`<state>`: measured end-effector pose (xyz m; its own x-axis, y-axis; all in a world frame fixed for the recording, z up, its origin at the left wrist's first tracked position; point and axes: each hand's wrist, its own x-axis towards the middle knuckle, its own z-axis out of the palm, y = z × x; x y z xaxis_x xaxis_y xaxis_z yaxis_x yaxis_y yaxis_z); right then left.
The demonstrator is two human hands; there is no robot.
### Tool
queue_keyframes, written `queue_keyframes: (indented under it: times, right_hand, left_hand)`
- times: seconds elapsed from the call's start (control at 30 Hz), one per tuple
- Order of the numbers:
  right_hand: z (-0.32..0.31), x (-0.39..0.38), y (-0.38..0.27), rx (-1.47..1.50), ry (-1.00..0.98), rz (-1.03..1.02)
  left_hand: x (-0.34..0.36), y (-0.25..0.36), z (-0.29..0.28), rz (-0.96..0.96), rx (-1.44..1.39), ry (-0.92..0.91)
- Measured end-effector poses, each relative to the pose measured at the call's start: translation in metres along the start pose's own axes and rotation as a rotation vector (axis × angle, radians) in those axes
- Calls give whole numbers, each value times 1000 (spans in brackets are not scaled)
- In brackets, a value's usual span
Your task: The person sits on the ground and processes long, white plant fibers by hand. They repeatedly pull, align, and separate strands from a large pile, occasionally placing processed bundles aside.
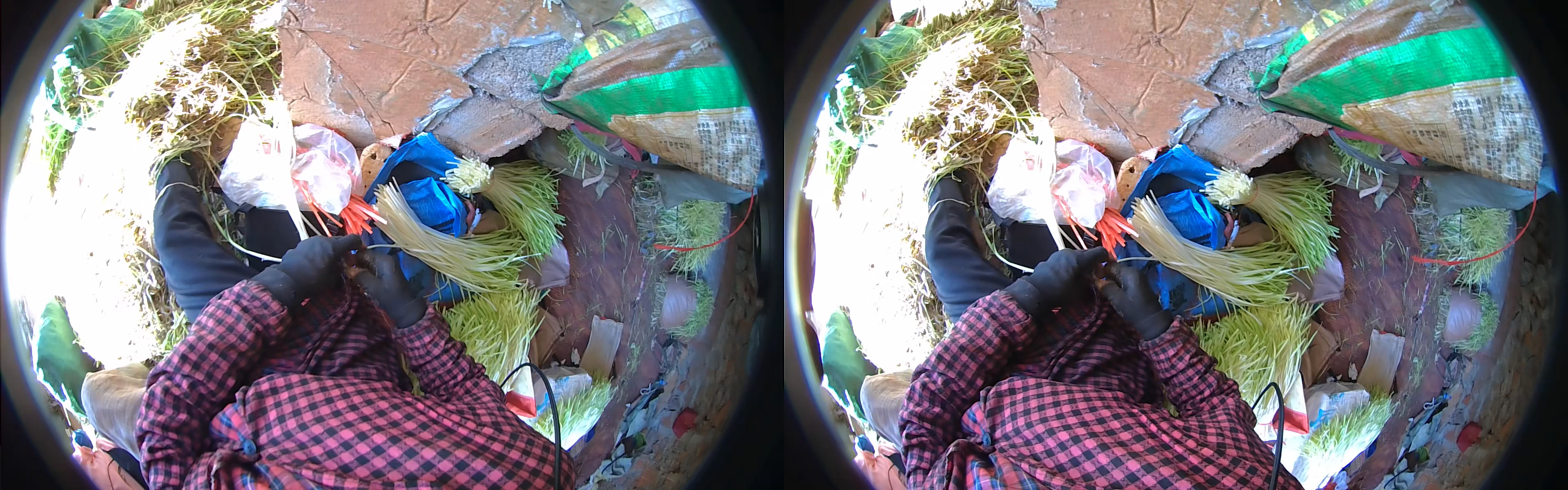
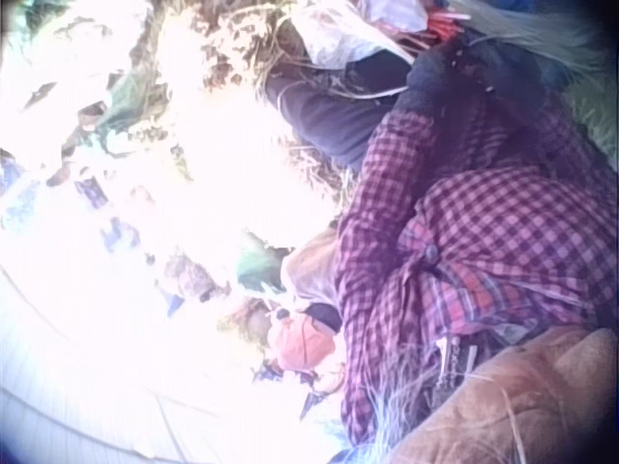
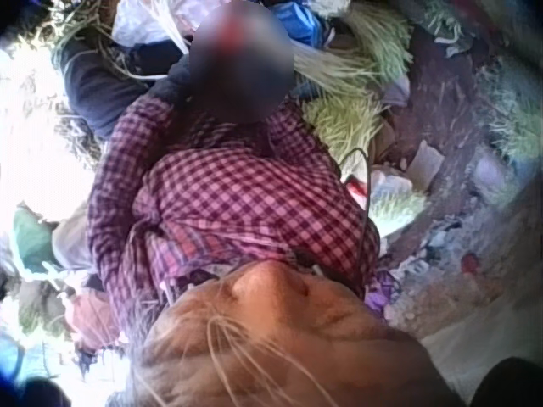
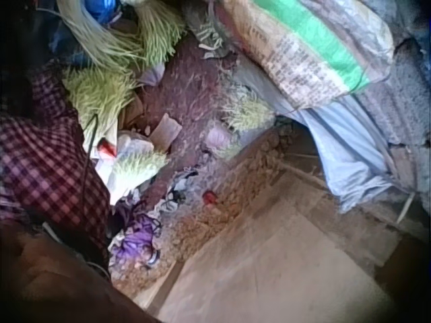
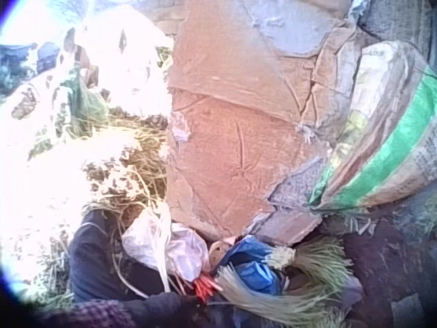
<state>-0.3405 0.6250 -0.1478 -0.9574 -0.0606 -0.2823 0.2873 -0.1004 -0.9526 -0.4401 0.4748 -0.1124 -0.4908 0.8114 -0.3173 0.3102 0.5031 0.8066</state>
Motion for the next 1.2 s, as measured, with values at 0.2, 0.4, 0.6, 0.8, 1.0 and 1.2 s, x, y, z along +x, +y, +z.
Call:
queue_keyframes:
  times: [0.2, 0.4, 0.6, 0.8, 1.0, 1.2]
  right_hand:
    - [-7, -7, -22, -246, -142, -44]
    - [3, -8, -33, -574, -95, -186]
    - [-16, -8, -43, -424, 131, -143]
    - [-58, -3, 19, -697, 384, 50]
    - [-67, 7, 59, -785, 503, 100]
    - [-67, 13, 71, -774, 552, 102]
  left_hand:
    - [-1, -7, 3, -55, -32, 52]
    - [-1, -14, 8, 89, -14, 47]
    - [-2, -18, 10, 16, -28, 108]
    - [-5, -16, 11, 61, -92, 170]
    - [-6, -9, 7, -44, -393, 126]
    - [-19, -25, 3, -45, -349, 147]
